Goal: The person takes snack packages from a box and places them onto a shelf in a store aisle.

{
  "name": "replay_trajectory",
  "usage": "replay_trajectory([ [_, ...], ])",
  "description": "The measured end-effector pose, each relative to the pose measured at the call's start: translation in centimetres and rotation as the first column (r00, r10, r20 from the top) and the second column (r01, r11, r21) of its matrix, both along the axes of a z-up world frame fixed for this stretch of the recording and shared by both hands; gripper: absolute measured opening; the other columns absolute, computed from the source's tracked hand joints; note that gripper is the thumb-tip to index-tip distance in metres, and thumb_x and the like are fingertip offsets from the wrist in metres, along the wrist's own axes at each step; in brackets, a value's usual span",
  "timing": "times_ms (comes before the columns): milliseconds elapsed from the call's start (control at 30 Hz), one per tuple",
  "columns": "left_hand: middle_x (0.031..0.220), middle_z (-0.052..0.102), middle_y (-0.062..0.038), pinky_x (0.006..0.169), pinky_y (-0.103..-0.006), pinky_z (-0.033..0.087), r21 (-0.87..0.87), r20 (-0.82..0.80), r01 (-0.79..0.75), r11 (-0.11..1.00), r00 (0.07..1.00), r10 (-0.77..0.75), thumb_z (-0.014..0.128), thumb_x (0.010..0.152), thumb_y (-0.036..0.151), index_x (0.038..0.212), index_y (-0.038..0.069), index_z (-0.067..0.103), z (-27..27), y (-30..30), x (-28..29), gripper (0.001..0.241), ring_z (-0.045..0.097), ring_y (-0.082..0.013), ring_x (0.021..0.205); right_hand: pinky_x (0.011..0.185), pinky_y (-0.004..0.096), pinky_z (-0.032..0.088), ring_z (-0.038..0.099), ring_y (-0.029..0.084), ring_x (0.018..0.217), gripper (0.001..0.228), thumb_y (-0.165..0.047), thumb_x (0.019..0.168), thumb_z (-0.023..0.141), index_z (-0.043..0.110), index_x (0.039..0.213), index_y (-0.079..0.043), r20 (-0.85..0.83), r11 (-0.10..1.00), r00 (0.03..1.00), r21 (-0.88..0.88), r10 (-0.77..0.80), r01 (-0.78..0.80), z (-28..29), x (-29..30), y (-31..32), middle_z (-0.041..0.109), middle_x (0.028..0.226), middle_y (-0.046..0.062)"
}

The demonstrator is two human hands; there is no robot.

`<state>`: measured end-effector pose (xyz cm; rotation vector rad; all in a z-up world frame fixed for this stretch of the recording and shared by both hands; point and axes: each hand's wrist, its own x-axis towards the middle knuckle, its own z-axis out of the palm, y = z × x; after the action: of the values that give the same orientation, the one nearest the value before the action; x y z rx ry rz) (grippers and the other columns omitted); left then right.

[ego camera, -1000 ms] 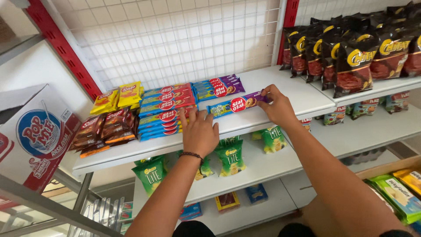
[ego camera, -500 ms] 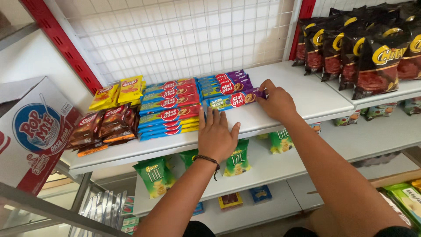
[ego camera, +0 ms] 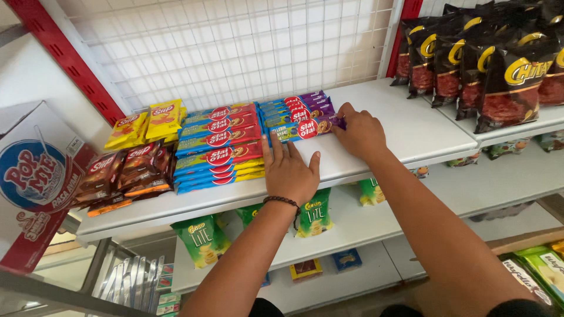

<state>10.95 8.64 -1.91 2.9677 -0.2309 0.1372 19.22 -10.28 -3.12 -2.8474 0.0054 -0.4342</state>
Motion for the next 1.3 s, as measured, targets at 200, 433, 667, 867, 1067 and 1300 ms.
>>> replay_trajectory([
  [200,0.159,0.041,-0.025,0.124,-0.0490,-0.026,0.038,0.014,-0.048,0.998,0.999,0.047,0.015,0.103,0.053,0.151,-0.006,0.041,0.1,-0.8,1.2,0.081,0.004,-0.0358,0.160,0.091,0.047,0.053,0.068,0.032,0.105,0.030,-0.039,0.099,0.063,0.056,0.119,-0.018,0.010,0.999,1.000,-0.034,-0.024,0.025,-0.7,1.7,0.0,0.076,0.104,0.011],
  [433,0.163,0.035,-0.023,0.122,-0.0513,-0.026,0.099,-0.012,-0.111,0.989,0.994,0.113,0.017,0.103,0.056,0.152,-0.003,0.041,0.4,-1.0,1.8,0.081,0.001,-0.0368,0.160,0.092,0.048,0.053,0.069,0.032,0.106,0.026,-0.038,0.101,0.060,0.058,0.119,-0.019,0.058,0.999,0.998,-0.046,-0.009,0.011,-1.1,1.5,0.4,0.075,0.105,0.010],
  [667,0.164,0.034,-0.022,0.121,-0.0520,-0.028,0.103,-0.023,-0.117,0.988,0.993,0.120,0.016,0.104,0.055,0.152,-0.003,0.042,0.4,-1.2,2.1,0.080,-0.001,-0.0365,0.160,0.092,0.047,0.053,0.069,0.031,0.106,0.023,-0.036,0.102,0.059,0.064,0.118,-0.021,0.092,0.997,0.996,-0.081,-0.005,0.013,-1.4,1.6,0.5,0.073,0.108,0.010],
  [867,0.164,0.033,-0.023,0.121,-0.0532,-0.028,0.104,-0.022,-0.118,0.987,0.992,0.121,0.016,0.104,0.054,0.153,-0.005,0.040,-0.1,-1.4,2.7,0.081,-0.003,-0.0377,0.160,0.092,0.047,0.054,0.069,0.030,0.106,0.025,-0.034,0.102,0.060,0.069,0.122,-0.021,0.133,0.997,0.991,-0.079,-0.013,0.023,-1.5,1.4,0.6,0.071,0.112,0.011],
  [1067,0.165,0.030,-0.024,0.120,-0.0537,-0.029,0.106,-0.043,-0.118,0.987,0.991,0.123,0.016,0.103,0.055,0.154,-0.005,0.037,0.2,-1.4,2.4,0.082,-0.005,-0.0383,0.160,0.092,0.046,0.055,0.069,0.029,0.105,0.026,-0.034,0.102,0.060,0.071,0.122,-0.022,0.151,0.997,0.988,-0.067,-0.029,0.040,-1.8,1.4,0.7,0.070,0.112,0.011],
  [1300,0.165,0.030,-0.023,0.121,-0.0539,-0.029,0.112,-0.050,-0.120,0.986,0.991,0.126,0.017,0.103,0.055,0.155,-0.005,0.036,0.0,-1.6,3.0,0.081,-0.006,-0.0383,0.159,0.092,0.047,0.055,0.068,0.030,0.107,0.027,-0.030,0.102,0.057,0.072,0.123,-0.023,0.154,0.997,0.988,-0.069,-0.020,0.031,-2.2,1.8,0.4,0.068,0.113,0.010],
])
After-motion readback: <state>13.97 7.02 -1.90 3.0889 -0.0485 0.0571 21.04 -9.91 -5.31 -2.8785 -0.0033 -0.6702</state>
